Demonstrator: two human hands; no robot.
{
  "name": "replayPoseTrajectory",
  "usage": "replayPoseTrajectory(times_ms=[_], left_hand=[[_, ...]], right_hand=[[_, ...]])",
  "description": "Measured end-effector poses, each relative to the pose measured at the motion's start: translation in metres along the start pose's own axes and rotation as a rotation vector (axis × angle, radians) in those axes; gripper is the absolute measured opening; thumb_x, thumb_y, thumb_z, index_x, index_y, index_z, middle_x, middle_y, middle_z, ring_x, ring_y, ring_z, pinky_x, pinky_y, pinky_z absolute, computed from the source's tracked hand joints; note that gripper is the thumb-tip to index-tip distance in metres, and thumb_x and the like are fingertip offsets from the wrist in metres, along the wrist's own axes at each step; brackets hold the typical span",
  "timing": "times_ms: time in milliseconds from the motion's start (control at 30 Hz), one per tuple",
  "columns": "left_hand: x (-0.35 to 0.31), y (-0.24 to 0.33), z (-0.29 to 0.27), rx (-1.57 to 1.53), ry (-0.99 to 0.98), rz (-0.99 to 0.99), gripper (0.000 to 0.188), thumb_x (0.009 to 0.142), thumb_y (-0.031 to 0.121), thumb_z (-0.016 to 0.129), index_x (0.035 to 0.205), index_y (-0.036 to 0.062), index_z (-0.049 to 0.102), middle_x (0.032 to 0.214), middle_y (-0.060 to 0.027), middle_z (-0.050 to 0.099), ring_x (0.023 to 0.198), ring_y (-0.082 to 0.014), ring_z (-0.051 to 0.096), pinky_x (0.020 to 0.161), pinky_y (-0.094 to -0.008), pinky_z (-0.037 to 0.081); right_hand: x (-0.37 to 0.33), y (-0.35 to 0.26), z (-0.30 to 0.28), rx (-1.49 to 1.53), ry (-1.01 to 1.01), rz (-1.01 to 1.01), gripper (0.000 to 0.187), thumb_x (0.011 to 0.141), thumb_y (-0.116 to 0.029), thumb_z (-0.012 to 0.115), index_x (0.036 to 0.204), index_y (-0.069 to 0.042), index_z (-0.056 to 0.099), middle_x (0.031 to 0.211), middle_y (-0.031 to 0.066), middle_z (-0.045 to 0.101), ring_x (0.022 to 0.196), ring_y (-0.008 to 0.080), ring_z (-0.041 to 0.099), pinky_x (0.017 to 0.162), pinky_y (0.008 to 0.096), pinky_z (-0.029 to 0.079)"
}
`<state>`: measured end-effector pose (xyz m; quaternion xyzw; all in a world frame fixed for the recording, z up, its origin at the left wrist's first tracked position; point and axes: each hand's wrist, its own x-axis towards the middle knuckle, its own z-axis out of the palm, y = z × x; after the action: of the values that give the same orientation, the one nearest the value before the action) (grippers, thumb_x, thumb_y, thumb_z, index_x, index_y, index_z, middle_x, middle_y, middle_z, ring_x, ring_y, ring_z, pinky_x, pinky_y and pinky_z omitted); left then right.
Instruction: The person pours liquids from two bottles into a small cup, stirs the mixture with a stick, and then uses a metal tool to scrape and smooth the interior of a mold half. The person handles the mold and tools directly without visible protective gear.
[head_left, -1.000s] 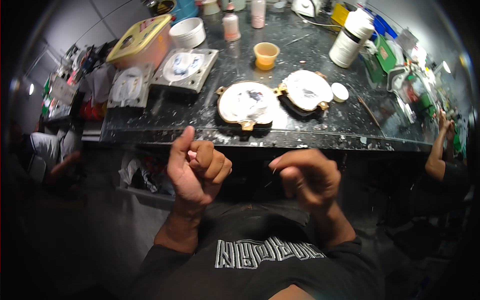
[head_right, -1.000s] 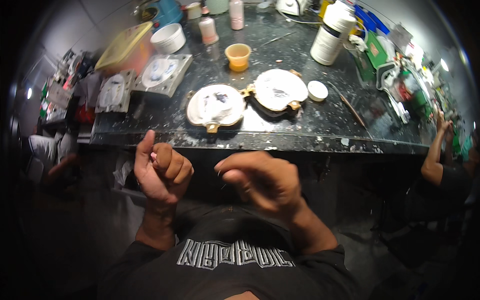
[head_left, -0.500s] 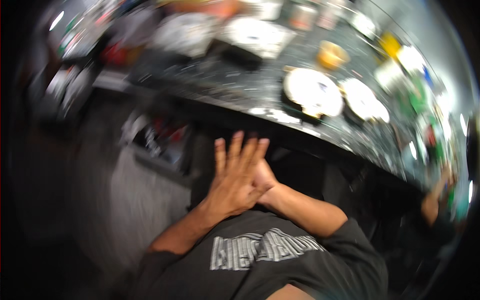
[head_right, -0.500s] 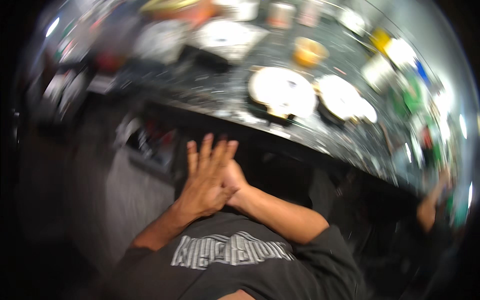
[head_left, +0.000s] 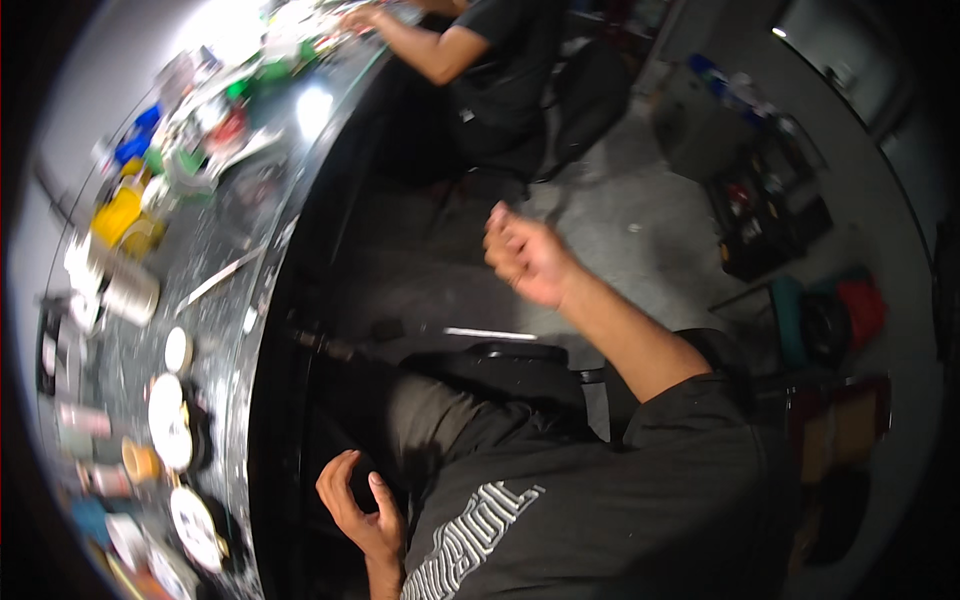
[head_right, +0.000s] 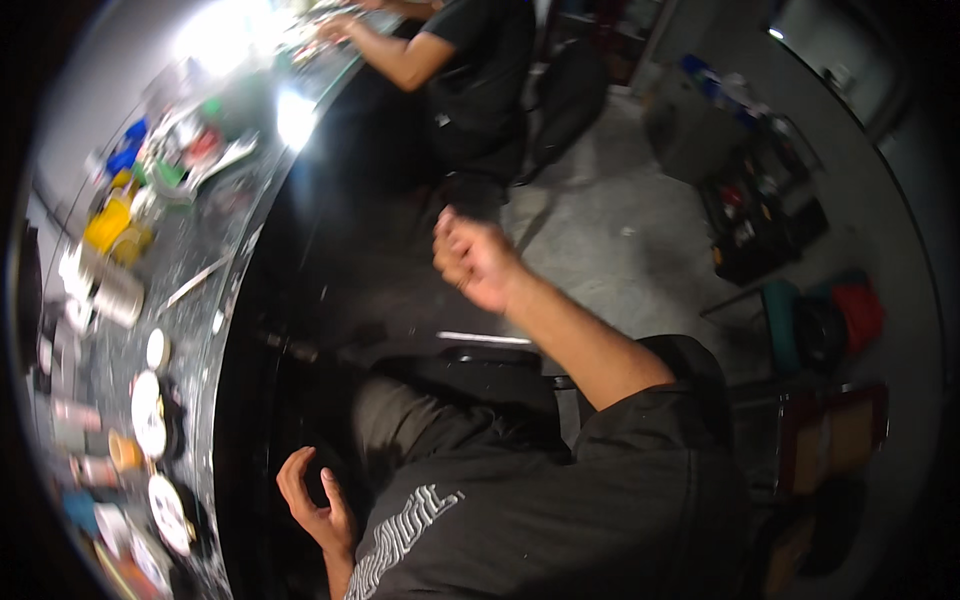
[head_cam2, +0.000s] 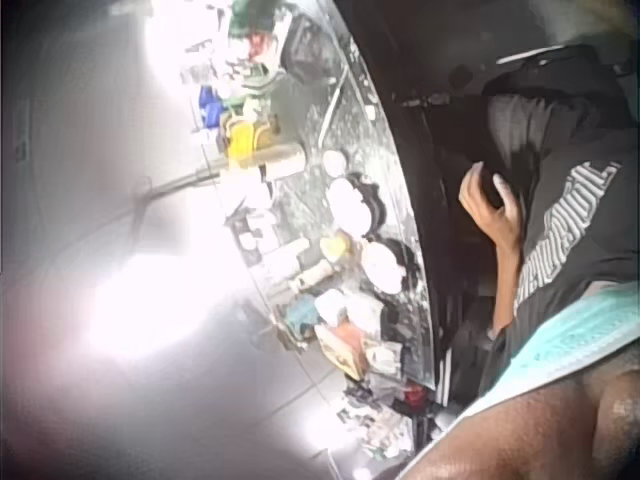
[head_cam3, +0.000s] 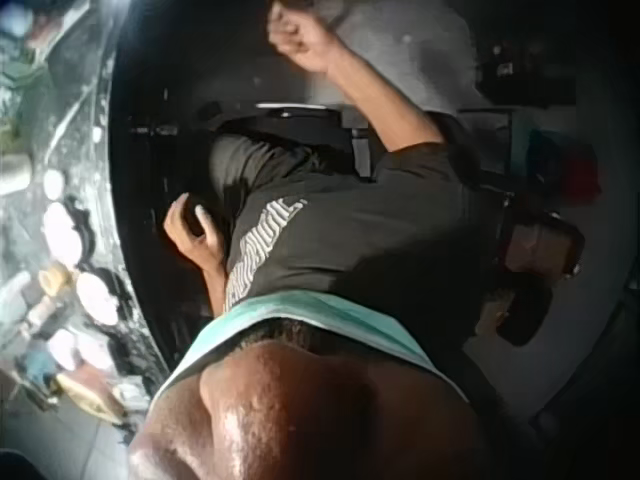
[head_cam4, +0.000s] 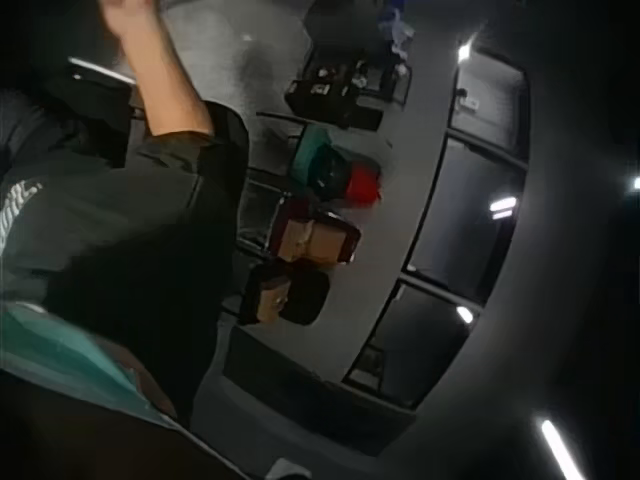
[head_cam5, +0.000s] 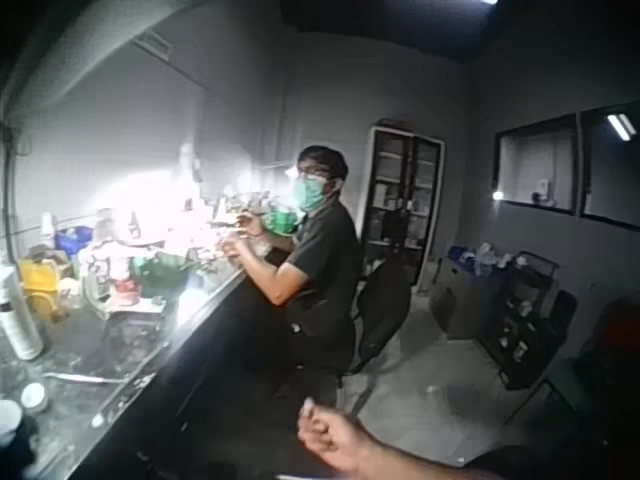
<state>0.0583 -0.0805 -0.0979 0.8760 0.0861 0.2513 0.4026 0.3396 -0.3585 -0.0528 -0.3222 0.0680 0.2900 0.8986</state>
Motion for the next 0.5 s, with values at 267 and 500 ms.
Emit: replayPoseTrajectory(times_ms=[267,500], left_hand=[[0.191,0.01,0.138,-0.238,-0.311,0.362,0.017,0.094,0.011,0.065,0.108,0.0006,0.067,0.106,-0.0133,0.069,0.101,-0.0307,0.064,0.091,-0.039,0.05],[0.225,-0.093,0.169,-0.116,-0.249,0.288,0.021,0.096,0.012,0.062,0.108,-0.0045,0.065,0.107,-0.021,0.066,0.103,-0.0356,0.062,0.093,-0.0434,0.048]], right_hand=[[-0.15,-0.212,-0.017,-0.395,0.283,-1.016,0.042,0.086,-0.011,0.053,0.123,0.006,0.062,0.103,0.0082,0.06,0.077,0.0113,0.05,0.072,0.0239,0.042],[-0.303,-0.265,0.007,-1.058,0.817,-1.678,0.027,0.098,-0.027,0.066,0.106,-0.001,0.07,0.089,0.0048,0.066,0.065,0.0056,0.053,0.051,0.0185,0.037]])
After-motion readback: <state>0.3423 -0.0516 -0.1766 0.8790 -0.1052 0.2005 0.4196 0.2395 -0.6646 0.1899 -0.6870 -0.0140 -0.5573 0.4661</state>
